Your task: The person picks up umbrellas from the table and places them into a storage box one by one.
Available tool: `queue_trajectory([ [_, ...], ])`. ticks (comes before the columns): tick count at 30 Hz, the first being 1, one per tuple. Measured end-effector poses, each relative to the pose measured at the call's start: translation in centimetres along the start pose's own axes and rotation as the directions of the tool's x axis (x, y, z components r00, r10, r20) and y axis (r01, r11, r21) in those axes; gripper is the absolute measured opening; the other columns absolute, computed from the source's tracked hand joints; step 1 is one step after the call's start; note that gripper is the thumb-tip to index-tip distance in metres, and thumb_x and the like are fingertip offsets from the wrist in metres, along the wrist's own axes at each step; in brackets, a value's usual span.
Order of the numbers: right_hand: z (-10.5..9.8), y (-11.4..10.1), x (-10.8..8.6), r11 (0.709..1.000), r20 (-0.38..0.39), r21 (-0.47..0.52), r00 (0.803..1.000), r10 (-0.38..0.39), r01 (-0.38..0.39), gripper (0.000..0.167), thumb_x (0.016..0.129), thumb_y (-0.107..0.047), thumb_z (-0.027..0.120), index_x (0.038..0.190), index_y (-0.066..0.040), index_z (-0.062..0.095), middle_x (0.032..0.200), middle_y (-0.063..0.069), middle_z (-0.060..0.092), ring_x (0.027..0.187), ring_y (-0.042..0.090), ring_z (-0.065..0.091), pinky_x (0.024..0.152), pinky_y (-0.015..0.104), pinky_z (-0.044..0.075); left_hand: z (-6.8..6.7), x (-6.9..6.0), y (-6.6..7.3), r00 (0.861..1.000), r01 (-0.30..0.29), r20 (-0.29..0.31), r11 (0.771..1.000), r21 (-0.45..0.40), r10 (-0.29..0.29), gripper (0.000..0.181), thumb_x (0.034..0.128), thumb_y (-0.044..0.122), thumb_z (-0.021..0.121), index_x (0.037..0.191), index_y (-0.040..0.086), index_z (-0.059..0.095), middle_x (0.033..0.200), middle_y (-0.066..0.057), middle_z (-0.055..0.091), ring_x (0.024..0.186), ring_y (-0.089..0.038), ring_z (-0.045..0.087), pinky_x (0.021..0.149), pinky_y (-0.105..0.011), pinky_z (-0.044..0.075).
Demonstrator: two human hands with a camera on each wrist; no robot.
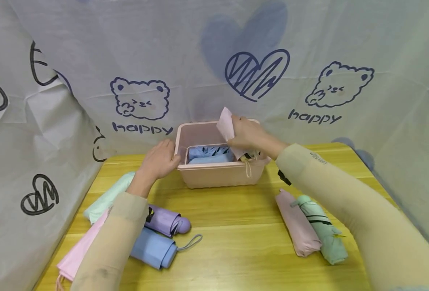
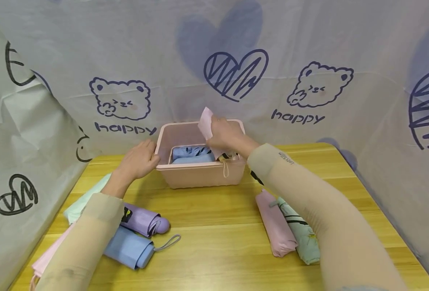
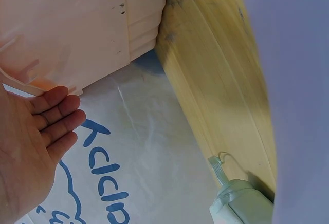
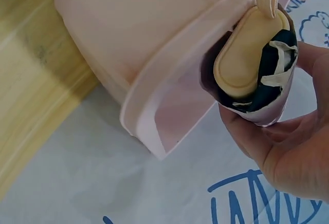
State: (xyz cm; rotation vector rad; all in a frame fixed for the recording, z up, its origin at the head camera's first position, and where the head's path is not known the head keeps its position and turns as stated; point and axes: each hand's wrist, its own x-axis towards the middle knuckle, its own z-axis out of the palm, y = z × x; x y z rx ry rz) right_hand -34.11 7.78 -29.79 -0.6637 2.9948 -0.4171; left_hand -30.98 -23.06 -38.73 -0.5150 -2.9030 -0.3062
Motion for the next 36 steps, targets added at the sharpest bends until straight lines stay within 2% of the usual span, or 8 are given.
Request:
queue_trajectory([
  [7, -0.1, 0.2, 1.4, 0.998, 0.048, 0.046, 0.998, 0.036, -0.039, 0.066, 0.088, -0.025, 0.071, 0.141, 0.003, 0.043, 0.122, 0.020, 0.058, 0.109, 0.033, 0.057, 0.095, 0.049, 0.052, 0.0, 0.2, -0.1, 1.000, -0.006, 0.000, 1.000, -0.005, 0.006, 0.047, 0.0933, 0.035, 0.041, 0.113, -0.005, 0.055, 0.109, -0.018, 0.056, 0.099, -0.033, 0.052, 0.088, -0.049, 0.047],
  [10, 0.0, 0.5, 1.9, 0.995, 0.090, 0.077, 0.994, 0.055, -0.062, 0.056, 0.086, -0.019, 0.071, 0.133, 0.003, 0.049, 0.120, 0.020, 0.060, 0.106, 0.033, 0.057, 0.096, 0.047, 0.051, -0.2, 0.4, -0.1, 1.000, -0.006, 0.003, 1.000, -0.002, 0.006, 0.048, 0.0930, 0.036, 0.041, 0.114, -0.005, 0.055, 0.110, -0.018, 0.055, 0.099, -0.034, 0.052, 0.088, -0.049, 0.048],
  [14, 0.8, 1.1, 2.4, 0.994, 0.136, 0.047, 0.986, 0.095, -0.102, 0.038, 0.086, -0.019, 0.070, 0.115, 0.002, 0.057, 0.107, 0.016, 0.062, 0.097, 0.031, 0.056, 0.089, 0.040, 0.050, -0.4, 0.4, 0.0, 1.000, -0.002, 0.016, 1.000, 0.008, 0.002, 0.048, 0.0940, 0.036, 0.042, 0.115, -0.005, 0.054, 0.112, -0.018, 0.055, 0.101, -0.034, 0.051, 0.090, -0.050, 0.047],
  [18, 2.0, 2.1, 2.6, 0.990, 0.126, 0.028, 0.983, 0.136, -0.141, 0.028, 0.084, -0.020, 0.069, 0.100, -0.001, 0.059, 0.096, 0.012, 0.058, 0.089, 0.028, 0.053, 0.078, 0.035, 0.048, -0.4, 0.2, 0.2, 1.000, 0.000, 0.028, 1.000, 0.007, 0.000, 0.047, 0.0954, 0.035, 0.043, 0.117, -0.006, 0.055, 0.113, -0.018, 0.056, 0.103, -0.034, 0.052, 0.092, -0.049, 0.047],
  [21, 2.7, 2.3, 2.4, 0.987, 0.143, 0.035, 0.978, 0.150, -0.157, 0.030, 0.084, -0.019, 0.069, 0.104, 0.001, 0.058, 0.099, 0.014, 0.055, 0.090, 0.028, 0.052, 0.079, 0.033, 0.046, -0.4, 0.1, 0.2, 1.000, 0.003, 0.030, 1.000, 0.003, -0.003, 0.048, 0.0956, 0.034, 0.043, 0.118, -0.006, 0.054, 0.113, -0.019, 0.056, 0.103, -0.034, 0.051, 0.092, -0.049, 0.047],
  [26, 3.5, 2.7, 2.5, 0.986, 0.224, 0.025, 0.962, 0.154, -0.163, 0.043, 0.089, -0.016, 0.063, 0.123, 0.007, 0.054, 0.113, 0.017, 0.055, 0.099, 0.030, 0.053, 0.090, 0.037, 0.048, -0.5, 0.1, 0.2, 1.000, 0.003, 0.025, 1.000, 0.008, -0.003, 0.049, 0.0960, 0.034, 0.042, 0.119, -0.007, 0.054, 0.114, -0.019, 0.056, 0.103, -0.034, 0.052, 0.092, -0.049, 0.047],
  [32, 5.0, 3.2, 2.4, 0.975, 0.285, 0.020, 0.936, 0.207, -0.222, 0.032, 0.086, -0.013, 0.059, 0.113, 0.004, 0.056, 0.110, 0.017, 0.053, 0.099, 0.030, 0.054, 0.088, 0.038, 0.049, -0.5, 0.0, 0.3, 1.000, 0.011, 0.026, 1.000, 0.010, -0.011, 0.051, 0.0957, 0.037, 0.042, 0.120, -0.006, 0.055, 0.114, -0.018, 0.056, 0.102, -0.033, 0.052, 0.091, -0.049, 0.048],
  [36, 5.9, 3.2, 2.5, 0.970, 0.304, -0.033, 0.922, 0.240, -0.242, 0.031, 0.088, -0.017, 0.058, 0.112, 0.002, 0.059, 0.112, 0.017, 0.057, 0.101, 0.030, 0.056, 0.089, 0.039, 0.050, -0.4, 0.0, 0.3, 1.000, 0.008, 0.023, 1.000, 0.018, -0.008, 0.051, 0.0949, 0.037, 0.041, 0.118, -0.006, 0.055, 0.111, -0.018, 0.056, 0.099, -0.033, 0.052, 0.088, -0.048, 0.048],
])
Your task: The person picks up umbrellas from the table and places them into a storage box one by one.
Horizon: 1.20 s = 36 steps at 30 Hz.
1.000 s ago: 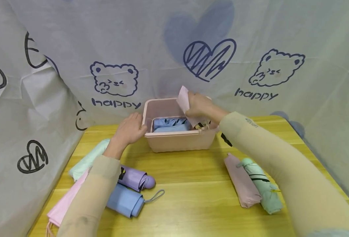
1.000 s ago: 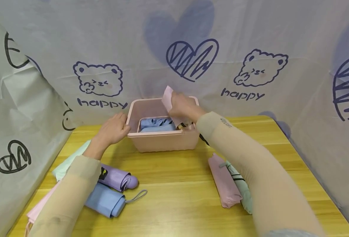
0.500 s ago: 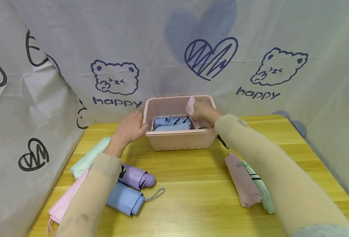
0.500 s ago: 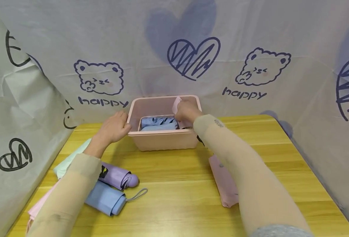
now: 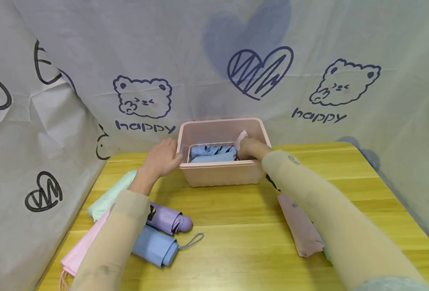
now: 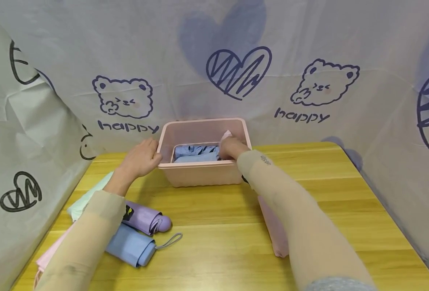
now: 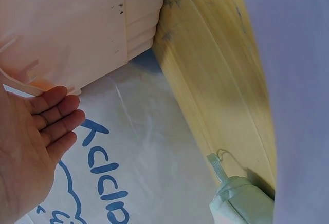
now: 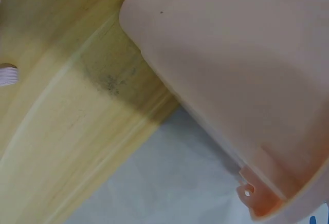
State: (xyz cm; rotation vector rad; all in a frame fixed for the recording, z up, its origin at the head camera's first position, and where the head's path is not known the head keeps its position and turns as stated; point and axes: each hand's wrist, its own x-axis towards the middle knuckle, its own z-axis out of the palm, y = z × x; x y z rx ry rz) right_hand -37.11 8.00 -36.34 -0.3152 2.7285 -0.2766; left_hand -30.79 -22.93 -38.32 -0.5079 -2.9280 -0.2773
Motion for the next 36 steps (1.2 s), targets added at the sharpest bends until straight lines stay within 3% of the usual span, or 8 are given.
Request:
queue_trajectory([
  [10, 0.3, 0.6, 0.8, 0.999, 0.088, -0.035, 0.996, -0.034, 0.037, 0.013, 0.091, -0.016, 0.060, 0.088, -0.005, 0.056, 0.096, 0.009, 0.056, 0.094, 0.023, 0.054, 0.088, 0.032, 0.049, 0.0, 0.1, 0.3, 1.000, -0.011, -0.006, 1.000, -0.006, 0.011, 0.049, 0.0940, 0.037, 0.039, 0.115, -0.005, 0.054, 0.108, -0.017, 0.054, 0.097, -0.032, 0.050, 0.085, -0.046, 0.046],
  [15, 0.6, 1.2, 1.7, 0.994, 0.044, -0.072, 0.996, -0.080, 0.083, 0.006, 0.088, -0.011, 0.056, 0.083, -0.006, 0.055, 0.102, 0.013, 0.059, 0.094, 0.024, 0.056, 0.087, 0.033, 0.050, 0.1, 0.4, 0.3, 1.000, -0.012, -0.003, 1.000, -0.001, 0.012, 0.046, 0.0946, 0.035, 0.040, 0.115, -0.005, 0.054, 0.108, -0.017, 0.054, 0.097, -0.032, 0.049, 0.085, -0.046, 0.046],
  [22, 0.0, 0.7, 0.2, 0.986, 0.003, -0.124, 0.993, -0.114, 0.114, 0.022, 0.089, -0.008, 0.049, 0.068, -0.014, 0.044, 0.089, 0.009, 0.057, 0.081, 0.019, 0.054, 0.068, 0.029, 0.044, 0.0, 0.5, 0.3, 1.000, -0.009, 0.003, 1.000, -0.007, 0.010, 0.046, 0.0945, 0.034, 0.041, 0.115, -0.005, 0.054, 0.108, -0.017, 0.054, 0.097, -0.032, 0.049, 0.086, -0.046, 0.046],
  [25, 0.2, 1.0, 0.9, 0.981, 0.011, -0.149, 0.992, -0.126, 0.126, 0.020, 0.089, -0.013, 0.051, 0.070, -0.014, 0.046, 0.088, 0.008, 0.058, 0.079, 0.020, 0.055, 0.067, 0.030, 0.045, 0.1, 0.5, 0.3, 1.000, -0.010, 0.008, 1.000, -0.005, 0.010, 0.046, 0.0942, 0.035, 0.040, 0.114, -0.005, 0.054, 0.107, -0.017, 0.054, 0.096, -0.032, 0.049, 0.085, -0.046, 0.046],
  [29, 0.1, 1.3, 1.1, 0.991, -0.028, -0.056, 0.992, -0.121, 0.120, 0.019, 0.091, -0.013, 0.051, 0.072, -0.011, 0.049, 0.082, 0.009, 0.054, 0.076, 0.023, 0.055, 0.071, 0.034, 0.048, 0.2, 0.4, 0.2, 1.000, -0.009, 0.005, 1.000, -0.010, 0.009, 0.043, 0.0951, 0.032, 0.043, 0.113, -0.005, 0.054, 0.106, -0.017, 0.054, 0.096, -0.032, 0.049, 0.085, -0.046, 0.046],
  [31, 0.3, 1.8, 1.1, 0.986, -0.088, 0.041, 0.983, -0.159, 0.163, 0.020, 0.089, -0.010, 0.051, 0.069, -0.010, 0.047, 0.074, 0.008, 0.049, 0.068, 0.023, 0.052, 0.065, 0.035, 0.046, 0.3, 0.3, 0.1, 1.000, -0.006, 0.005, 1.000, -0.011, 0.006, 0.042, 0.0948, 0.032, 0.042, 0.112, -0.005, 0.054, 0.106, -0.017, 0.054, 0.096, -0.032, 0.049, 0.084, -0.046, 0.046],
  [34, -0.2, 1.5, -0.4, 0.975, -0.154, 0.108, 0.972, -0.177, 0.195, 0.017, 0.092, -0.011, 0.052, 0.084, -0.001, 0.064, 0.085, 0.015, 0.063, 0.081, 0.029, 0.063, 0.077, 0.038, 0.053, 0.3, 0.2, 0.0, 1.000, 0.002, 0.004, 1.000, -0.012, -0.002, 0.043, 0.0944, 0.033, 0.041, 0.112, -0.005, 0.053, 0.106, -0.017, 0.053, 0.096, -0.032, 0.049, 0.084, -0.046, 0.046],
  [36, -0.4, 1.5, -1.4, 0.967, -0.198, 0.114, 0.959, -0.202, 0.227, 0.031, 0.097, -0.018, 0.054, 0.110, 0.005, 0.070, 0.109, 0.022, 0.070, 0.104, 0.035, 0.067, 0.094, 0.043, 0.054, 0.2, 0.2, 0.0, 1.000, 0.004, 0.008, 1.000, -0.010, -0.004, 0.044, 0.0940, 0.034, 0.040, 0.112, -0.004, 0.053, 0.106, -0.017, 0.053, 0.096, -0.032, 0.049, 0.084, -0.046, 0.046],
])
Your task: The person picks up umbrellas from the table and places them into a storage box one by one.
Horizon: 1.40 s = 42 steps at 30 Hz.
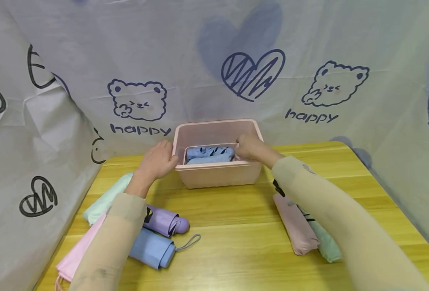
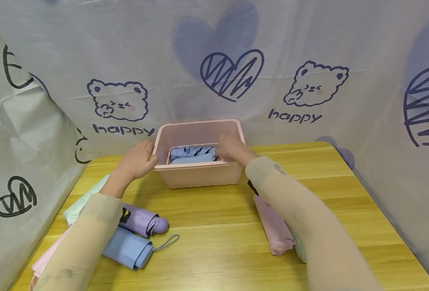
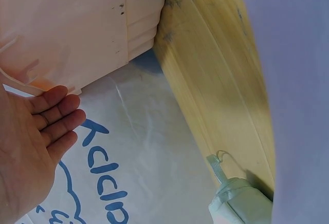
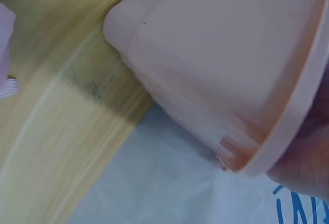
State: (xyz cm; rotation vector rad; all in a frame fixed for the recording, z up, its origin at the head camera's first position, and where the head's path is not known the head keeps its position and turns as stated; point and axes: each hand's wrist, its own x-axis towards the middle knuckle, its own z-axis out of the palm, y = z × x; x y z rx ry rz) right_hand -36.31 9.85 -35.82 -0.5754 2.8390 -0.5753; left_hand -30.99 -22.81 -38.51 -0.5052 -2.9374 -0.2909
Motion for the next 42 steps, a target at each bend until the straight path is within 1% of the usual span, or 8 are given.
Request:
queue_trajectory([
  [2, -0.5, -0.7, -1.2, 1.000, -0.026, -0.004, 1.000, 0.009, -0.009, 0.049, 0.102, -0.025, 0.053, 0.137, 0.008, 0.060, 0.139, 0.025, 0.061, 0.130, 0.039, 0.058, 0.113, 0.049, 0.043, 0.0, 0.0, 0.0, 1.000, 0.001, 0.002, 1.000, -0.001, -0.001, 0.045, 0.0942, 0.034, 0.040, 0.113, -0.005, 0.053, 0.107, -0.017, 0.053, 0.096, -0.032, 0.049, 0.085, -0.046, 0.046],
  [4, -0.8, -0.9, -2.1, 1.000, -0.067, -0.008, 0.998, -0.017, 0.017, 0.055, 0.104, -0.030, 0.053, 0.146, 0.006, 0.053, 0.148, 0.024, 0.055, 0.139, 0.040, 0.051, 0.118, 0.051, 0.037, 0.0, -0.1, 0.0, 1.000, 0.001, 0.004, 1.000, -0.002, -0.001, 0.045, 0.0944, 0.033, 0.040, 0.114, -0.006, 0.053, 0.108, -0.017, 0.053, 0.097, -0.033, 0.049, 0.086, -0.047, 0.047],
  [8, -1.0, -0.8, -3.4, 0.998, -0.166, 0.009, 0.984, -0.057, 0.059, 0.057, 0.100, -0.024, 0.057, 0.149, 0.004, 0.051, 0.152, 0.024, 0.051, 0.140, 0.041, 0.048, 0.118, 0.053, 0.036, 0.0, -0.1, 0.0, 1.000, 0.006, -0.001, 1.000, -0.004, -0.006, 0.046, 0.0943, 0.032, 0.039, 0.114, -0.007, 0.054, 0.108, -0.018, 0.053, 0.097, -0.034, 0.049, 0.087, -0.048, 0.047],
  [14, -1.3, -0.2, -5.6, 0.990, -0.323, 0.042, 0.939, -0.114, 0.135, 0.061, 0.097, -0.021, 0.058, 0.151, 0.005, 0.047, 0.157, 0.023, 0.044, 0.146, 0.042, 0.040, 0.121, 0.053, 0.031, 0.0, -0.1, 0.1, 1.000, 0.004, -0.001, 1.000, -0.005, -0.004, 0.046, 0.0942, 0.033, 0.038, 0.113, -0.006, 0.054, 0.107, -0.018, 0.053, 0.097, -0.034, 0.049, 0.086, -0.048, 0.046],
  [20, -1.6, 0.7, -9.0, 0.990, -0.401, 0.080, 0.913, -0.074, 0.116, 0.065, 0.097, -0.024, 0.061, 0.155, 0.000, 0.043, 0.162, 0.021, 0.039, 0.149, 0.040, 0.037, 0.122, 0.054, 0.029, 0.1, -0.1, 0.2, 1.000, 0.002, 0.009, 1.000, -0.017, -0.001, 0.047, 0.0959, 0.033, 0.039, 0.116, -0.007, 0.054, 0.108, -0.018, 0.054, 0.098, -0.033, 0.049, 0.087, -0.048, 0.046],
  [26, -1.3, 2.3, -12.7, 0.994, -0.459, 0.042, 0.886, -0.070, 0.100, 0.068, 0.097, -0.022, 0.062, 0.157, 0.001, 0.039, 0.161, 0.022, 0.039, 0.148, 0.042, 0.037, 0.120, 0.058, 0.031, 0.0, -0.1, 0.1, 1.000, 0.004, 0.004, 1.000, -0.017, -0.004, 0.045, 0.0961, 0.031, 0.040, 0.116, -0.007, 0.053, 0.108, -0.019, 0.053, 0.098, -0.034, 0.049, 0.088, -0.049, 0.046],
  [34, 0.9, 4.8, -16.9, 0.996, -0.454, 0.009, 0.888, -0.072, 0.085, 0.068, 0.097, -0.018, 0.065, 0.155, 0.004, 0.038, 0.157, 0.027, 0.041, 0.144, 0.047, 0.039, 0.117, 0.063, 0.032, 0.3, -0.1, 0.1, 1.000, -0.004, 0.007, 1.000, -0.024, 0.004, 0.049, 0.0964, 0.032, 0.040, 0.119, -0.009, 0.053, 0.112, -0.021, 0.054, 0.101, -0.036, 0.051, 0.092, -0.051, 0.047],
  [42, 3.1, 6.3, -20.1, 1.000, -0.332, -0.007, 0.943, 0.002, -0.004, 0.075, 0.096, -0.023, 0.069, 0.154, 0.009, 0.035, 0.149, 0.034, 0.044, 0.133, 0.053, 0.046, 0.107, 0.066, 0.041, 0.1, -0.1, 0.1, 1.000, -0.012, 0.005, 0.999, -0.037, 0.012, 0.051, 0.0972, 0.030, 0.042, 0.124, -0.011, 0.052, 0.116, -0.023, 0.055, 0.105, -0.038, 0.052, 0.095, -0.054, 0.047],
])
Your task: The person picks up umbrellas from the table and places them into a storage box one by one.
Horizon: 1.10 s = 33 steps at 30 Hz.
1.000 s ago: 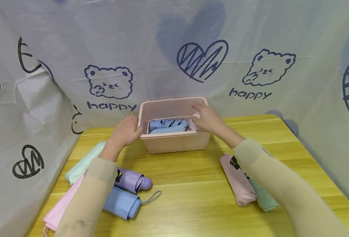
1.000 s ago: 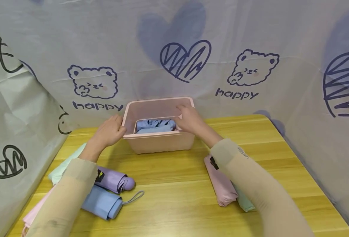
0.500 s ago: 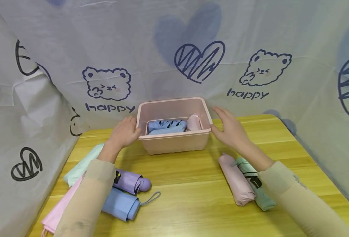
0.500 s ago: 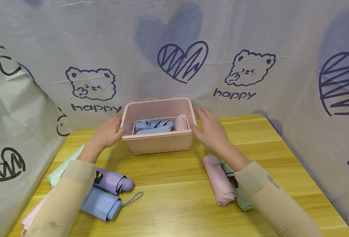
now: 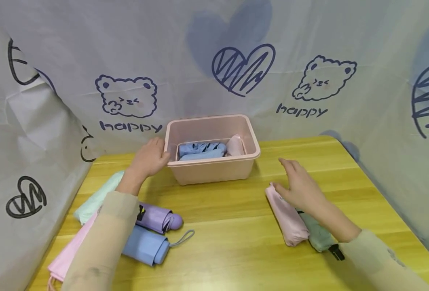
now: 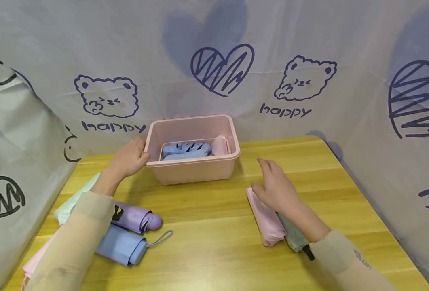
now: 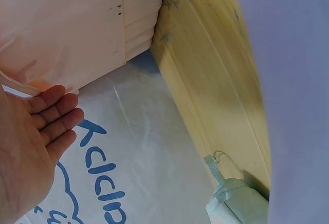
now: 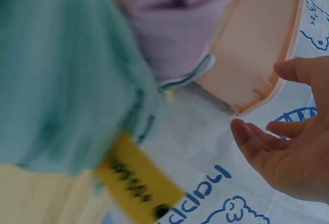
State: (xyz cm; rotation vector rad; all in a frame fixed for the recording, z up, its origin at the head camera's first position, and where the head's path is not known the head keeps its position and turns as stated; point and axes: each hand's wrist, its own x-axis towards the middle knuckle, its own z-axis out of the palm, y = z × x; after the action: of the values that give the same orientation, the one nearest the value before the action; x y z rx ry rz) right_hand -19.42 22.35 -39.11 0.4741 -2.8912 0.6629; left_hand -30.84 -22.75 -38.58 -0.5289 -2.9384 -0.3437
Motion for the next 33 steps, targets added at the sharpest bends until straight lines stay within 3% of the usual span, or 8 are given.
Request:
queue_trajectory([
  [6, 0.7, 0.6, -1.4, 0.997, 0.086, -0.069, 0.996, 0.032, -0.026, 0.079, 0.093, -0.026, 0.073, 0.152, 0.013, 0.036, 0.136, 0.038, 0.050, 0.113, 0.051, 0.060, 0.091, 0.061, 0.053, -0.1, 0.1, -0.2, 1.000, 0.010, -0.002, 1.000, 0.004, -0.010, 0.049, 0.0972, 0.030, 0.041, 0.123, -0.010, 0.052, 0.113, -0.021, 0.054, 0.101, -0.036, 0.051, 0.091, -0.052, 0.047],
  [12, 1.5, 1.1, -2.7, 0.988, 0.179, -0.133, 0.979, 0.096, -0.073, 0.072, 0.092, -0.031, 0.075, 0.137, 0.017, 0.048, 0.119, 0.035, 0.056, 0.091, 0.039, 0.065, 0.076, 0.053, 0.057, 0.2, 0.5, -0.1, 1.000, 0.017, 0.006, 1.000, 0.005, -0.017, 0.052, 0.0970, 0.032, 0.040, 0.125, -0.009, 0.053, 0.115, -0.020, 0.054, 0.104, -0.036, 0.051, 0.093, -0.052, 0.047],
  [16, 1.9, 1.0, -3.1, 0.984, 0.223, -0.157, 0.968, 0.118, -0.084, 0.068, 0.091, -0.034, 0.076, 0.128, 0.019, 0.055, 0.111, 0.031, 0.060, 0.090, 0.038, 0.066, 0.078, 0.054, 0.057, 0.4, 0.4, 0.0, 1.000, 0.011, 0.014, 1.000, 0.003, -0.011, 0.051, 0.0968, 0.031, 0.040, 0.123, -0.010, 0.053, 0.114, -0.021, 0.054, 0.103, -0.036, 0.051, 0.093, -0.052, 0.047],
  [21, 2.6, 0.4, -3.1, 0.971, 0.261, -0.236, 0.960, 0.099, -0.035, 0.066, 0.091, -0.036, 0.076, 0.123, 0.019, 0.058, 0.107, 0.030, 0.063, 0.091, 0.040, 0.067, 0.080, 0.054, 0.058, 0.4, 0.1, -0.1, 1.000, 0.022, 0.014, 1.000, 0.001, -0.022, 0.051, 0.0959, 0.032, 0.041, 0.122, -0.010, 0.052, 0.113, -0.021, 0.053, 0.101, -0.035, 0.049, 0.092, -0.051, 0.046],
  [29, 3.7, -0.3, -3.2, 0.952, 0.268, -0.305, 0.955, 0.124, -0.038, 0.072, 0.087, -0.041, 0.079, 0.126, 0.015, 0.056, 0.105, 0.024, 0.065, 0.095, 0.041, 0.065, 0.080, 0.054, 0.057, 0.4, 0.1, -0.2, 1.000, 0.010, 0.009, 1.000, 0.003, -0.010, 0.050, 0.0953, 0.032, 0.040, 0.120, -0.009, 0.053, 0.110, -0.019, 0.054, 0.099, -0.034, 0.049, 0.090, -0.050, 0.046],
  [33, 4.1, -0.5, -3.1, 0.943, 0.274, -0.333, 0.956, 0.101, -0.004, 0.069, 0.085, -0.042, 0.082, 0.121, 0.011, 0.056, 0.101, 0.020, 0.065, 0.090, 0.038, 0.065, 0.075, 0.051, 0.057, 0.3, 0.1, -0.3, 1.000, 0.016, 0.012, 1.000, -0.002, -0.016, 0.049, 0.0955, 0.032, 0.039, 0.119, -0.009, 0.053, 0.110, -0.019, 0.053, 0.099, -0.034, 0.049, 0.091, -0.050, 0.046],
])
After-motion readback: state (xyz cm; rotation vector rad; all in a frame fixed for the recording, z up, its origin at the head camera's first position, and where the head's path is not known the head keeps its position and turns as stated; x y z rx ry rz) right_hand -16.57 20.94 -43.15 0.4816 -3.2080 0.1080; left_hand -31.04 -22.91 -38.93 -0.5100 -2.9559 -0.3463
